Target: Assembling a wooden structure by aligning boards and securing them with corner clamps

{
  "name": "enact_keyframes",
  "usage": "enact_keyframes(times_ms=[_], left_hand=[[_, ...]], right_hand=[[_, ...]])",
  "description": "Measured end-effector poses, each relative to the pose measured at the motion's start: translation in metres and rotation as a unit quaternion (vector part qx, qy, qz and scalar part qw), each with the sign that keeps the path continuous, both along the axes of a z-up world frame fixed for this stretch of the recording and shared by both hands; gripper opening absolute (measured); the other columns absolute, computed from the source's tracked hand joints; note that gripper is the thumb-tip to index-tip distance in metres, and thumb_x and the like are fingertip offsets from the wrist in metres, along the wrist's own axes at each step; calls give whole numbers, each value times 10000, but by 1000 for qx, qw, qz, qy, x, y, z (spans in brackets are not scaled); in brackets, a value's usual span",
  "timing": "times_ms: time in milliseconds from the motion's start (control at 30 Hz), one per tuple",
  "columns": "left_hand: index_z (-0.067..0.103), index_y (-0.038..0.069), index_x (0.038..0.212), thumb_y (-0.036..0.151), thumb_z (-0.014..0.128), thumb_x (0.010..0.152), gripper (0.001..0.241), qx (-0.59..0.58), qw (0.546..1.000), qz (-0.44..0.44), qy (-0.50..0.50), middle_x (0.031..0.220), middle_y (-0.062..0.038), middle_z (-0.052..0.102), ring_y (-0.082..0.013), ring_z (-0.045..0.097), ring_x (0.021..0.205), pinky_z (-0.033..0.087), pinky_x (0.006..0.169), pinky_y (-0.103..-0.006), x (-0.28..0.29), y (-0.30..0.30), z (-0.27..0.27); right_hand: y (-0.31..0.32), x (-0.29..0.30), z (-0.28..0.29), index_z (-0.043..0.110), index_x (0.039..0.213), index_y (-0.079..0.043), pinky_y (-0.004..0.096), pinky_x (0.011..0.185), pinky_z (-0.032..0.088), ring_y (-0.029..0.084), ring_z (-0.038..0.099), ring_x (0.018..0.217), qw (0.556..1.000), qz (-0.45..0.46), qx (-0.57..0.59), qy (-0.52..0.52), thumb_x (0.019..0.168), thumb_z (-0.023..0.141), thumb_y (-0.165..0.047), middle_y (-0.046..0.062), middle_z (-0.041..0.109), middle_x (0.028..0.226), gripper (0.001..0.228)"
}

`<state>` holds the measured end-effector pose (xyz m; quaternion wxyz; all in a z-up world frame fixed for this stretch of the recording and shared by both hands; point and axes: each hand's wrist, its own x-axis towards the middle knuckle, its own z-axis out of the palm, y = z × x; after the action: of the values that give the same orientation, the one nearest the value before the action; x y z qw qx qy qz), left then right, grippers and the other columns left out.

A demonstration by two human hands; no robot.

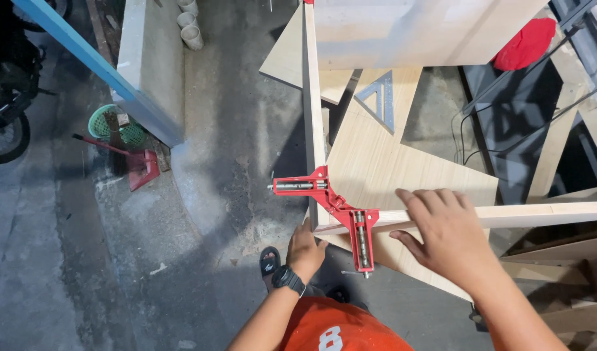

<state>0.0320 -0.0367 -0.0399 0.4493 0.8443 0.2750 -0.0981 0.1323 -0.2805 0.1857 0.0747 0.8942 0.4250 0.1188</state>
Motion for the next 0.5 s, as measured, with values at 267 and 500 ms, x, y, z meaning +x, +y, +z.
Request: enact_keyframes(times_ms=[267, 500], left_hand=[[497, -55, 1521, 314, 709, 993, 678, 68, 958, -4, -277, 1368, -240, 652, -445, 665, 1275, 563, 1041, -520, -39, -10, 126], [478, -167, 1528, 133, 644, 876, 736, 67, 924, 28, -376, 1533, -362, 595, -488, 627, 1403, 541, 1177, -488, -43, -27, 147]], right_hand=[[21, -9, -2, 661, 1389, -136, 438, 783, 513, 314, 666, 936, 995, 41, 83, 24, 980, 701, -449, 37, 701, 1088, 517], [24, 3, -24, 621, 946, -140, 449, 627, 380, 299, 601, 792, 992, 60, 100, 45, 964, 721, -336, 25, 636, 849, 221]])
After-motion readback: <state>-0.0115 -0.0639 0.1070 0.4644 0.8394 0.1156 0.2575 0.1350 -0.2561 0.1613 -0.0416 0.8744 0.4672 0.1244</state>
